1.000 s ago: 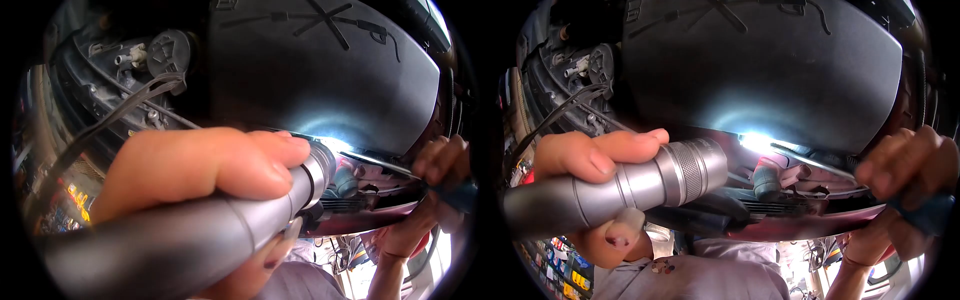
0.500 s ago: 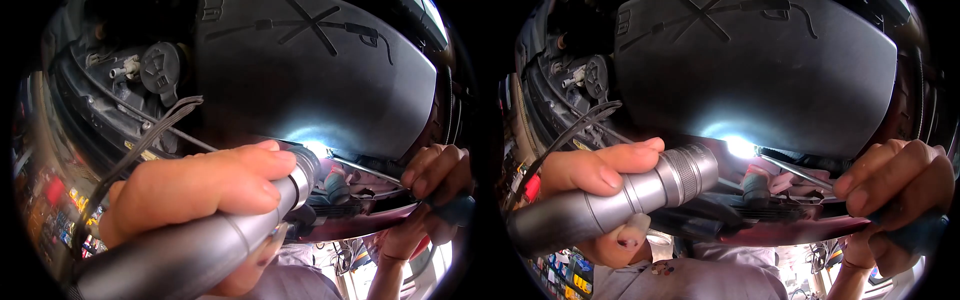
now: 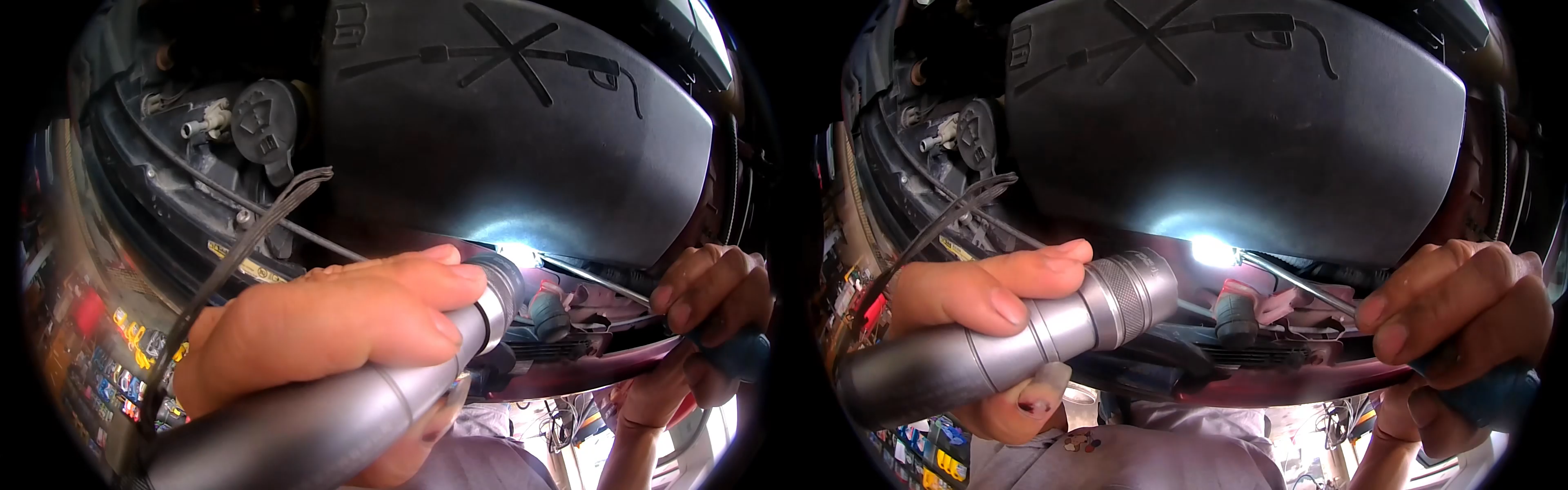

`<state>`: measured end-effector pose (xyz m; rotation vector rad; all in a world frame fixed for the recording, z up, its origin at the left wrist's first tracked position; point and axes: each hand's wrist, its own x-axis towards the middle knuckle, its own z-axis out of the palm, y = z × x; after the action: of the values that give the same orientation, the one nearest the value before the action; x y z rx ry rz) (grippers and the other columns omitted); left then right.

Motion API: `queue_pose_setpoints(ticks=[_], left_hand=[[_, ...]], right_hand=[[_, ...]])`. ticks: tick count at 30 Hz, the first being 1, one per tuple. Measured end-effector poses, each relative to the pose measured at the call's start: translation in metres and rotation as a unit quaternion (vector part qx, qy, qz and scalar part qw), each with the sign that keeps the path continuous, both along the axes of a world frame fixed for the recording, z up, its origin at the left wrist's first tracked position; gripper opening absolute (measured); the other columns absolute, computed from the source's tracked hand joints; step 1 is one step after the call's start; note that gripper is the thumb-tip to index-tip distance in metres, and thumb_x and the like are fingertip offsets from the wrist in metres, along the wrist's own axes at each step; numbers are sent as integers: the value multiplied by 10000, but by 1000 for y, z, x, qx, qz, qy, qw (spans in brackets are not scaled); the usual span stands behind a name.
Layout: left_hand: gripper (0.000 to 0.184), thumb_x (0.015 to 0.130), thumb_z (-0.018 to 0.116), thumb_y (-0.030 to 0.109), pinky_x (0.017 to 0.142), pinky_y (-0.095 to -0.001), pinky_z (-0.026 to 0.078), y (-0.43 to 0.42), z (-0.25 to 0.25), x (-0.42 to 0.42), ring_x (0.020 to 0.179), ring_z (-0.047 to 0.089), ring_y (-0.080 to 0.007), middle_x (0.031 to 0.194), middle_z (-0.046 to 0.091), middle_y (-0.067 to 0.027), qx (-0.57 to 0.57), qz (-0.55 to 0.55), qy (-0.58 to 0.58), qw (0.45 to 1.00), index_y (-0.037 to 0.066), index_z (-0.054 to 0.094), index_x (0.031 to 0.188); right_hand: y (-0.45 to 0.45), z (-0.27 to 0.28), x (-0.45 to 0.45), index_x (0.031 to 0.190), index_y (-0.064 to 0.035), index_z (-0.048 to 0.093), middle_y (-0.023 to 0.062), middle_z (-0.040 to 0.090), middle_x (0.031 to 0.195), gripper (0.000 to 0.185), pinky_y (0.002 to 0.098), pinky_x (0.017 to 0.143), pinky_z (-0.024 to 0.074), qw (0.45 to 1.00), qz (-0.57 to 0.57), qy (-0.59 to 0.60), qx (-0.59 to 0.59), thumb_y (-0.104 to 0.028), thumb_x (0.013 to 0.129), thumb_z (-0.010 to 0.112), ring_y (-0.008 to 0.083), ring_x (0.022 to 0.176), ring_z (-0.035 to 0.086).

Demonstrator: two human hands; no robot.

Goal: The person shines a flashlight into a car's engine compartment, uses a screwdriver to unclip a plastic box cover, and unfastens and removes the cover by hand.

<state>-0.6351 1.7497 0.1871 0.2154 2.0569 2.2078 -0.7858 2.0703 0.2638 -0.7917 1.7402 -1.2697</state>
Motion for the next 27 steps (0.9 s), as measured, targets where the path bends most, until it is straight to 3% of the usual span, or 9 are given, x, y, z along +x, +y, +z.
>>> queue_pose_setpoints(ticks=[6, 12, 15, 18, 22, 27], left_hand=[[467, 890, 788, 161, 1061, -511, 538, 12, -26, 12, 1103, 701, -395, 1108, 662, -343, 30, 81, 70, 994, -59, 473, 1156], [469, 903, 779, 190, 968, -396, 602, -1, -18, 4, 1026, 730, -366, 1083, 674, -341, -78, 30, 111, 990, -67, 461, 1132], [468, 901, 757, 177, 977, -399, 595, -2, -16, 3, 1037, 722, -362, 1113, 662, -343, -91, 27, 115, 989, -76, 452, 1150], [469, 898, 735, 163, 986, -403, 588, -2, -11, 0, 1048, 715, -358, 1142, 651, -345, -84, 29, 101, 991, -86, 443, 1168], [472, 896, 706, 146, 998, -408, 578, -4, 2, -5, 1062, 704, -352, 1180, 635, -348, -49, 45, 54, 996, -99, 432, 1191], [511, 893, 706, 134, 1041, -422, 551, 2, -2, 1, 1100, 685, -352, 1232, 614, -354, 71, 110, -2, 991, -104, 405, 1232]], right_hand=[[-4, -13, -1, 895, -56, 628, 139, 709, 1015, 291, 349, 817, 640, 999, 7, -7, -40, -35, 750, 880, 296, 958, 747], [-6, -5, 2, 832, -38, 621, 115, 692, 962, 252, 359, 782, 644, 1000, 4, 21, 5, -91, 720, 840, 266, 925, 747], [-1, -6, 6, 846, -47, 611, 86, 667, 930, 252, 311, 759, 633, 998, -12, 33, 43, -194, 716, 769, 216, 897, 738], [4, -16, -3, 863, -45, 580, 99, 634, 975, 261, 322, 768, 637, 1000, 3, 20, -19, -200, 749, 756, 237, 928, 727], [-3, -21, 1, 880, -66, 529, 106, 600, 988, 289, 322, 749, 609, 997, -53, 0, -50, -253, 825, 742, 237, 912, 693], [-21, -21, 15, 911, -79, 475, 97, 552, 961, 425, 324, 757, 531, 988, -149, -17, -22, -433, 918, 711, 220, 861, 629]])
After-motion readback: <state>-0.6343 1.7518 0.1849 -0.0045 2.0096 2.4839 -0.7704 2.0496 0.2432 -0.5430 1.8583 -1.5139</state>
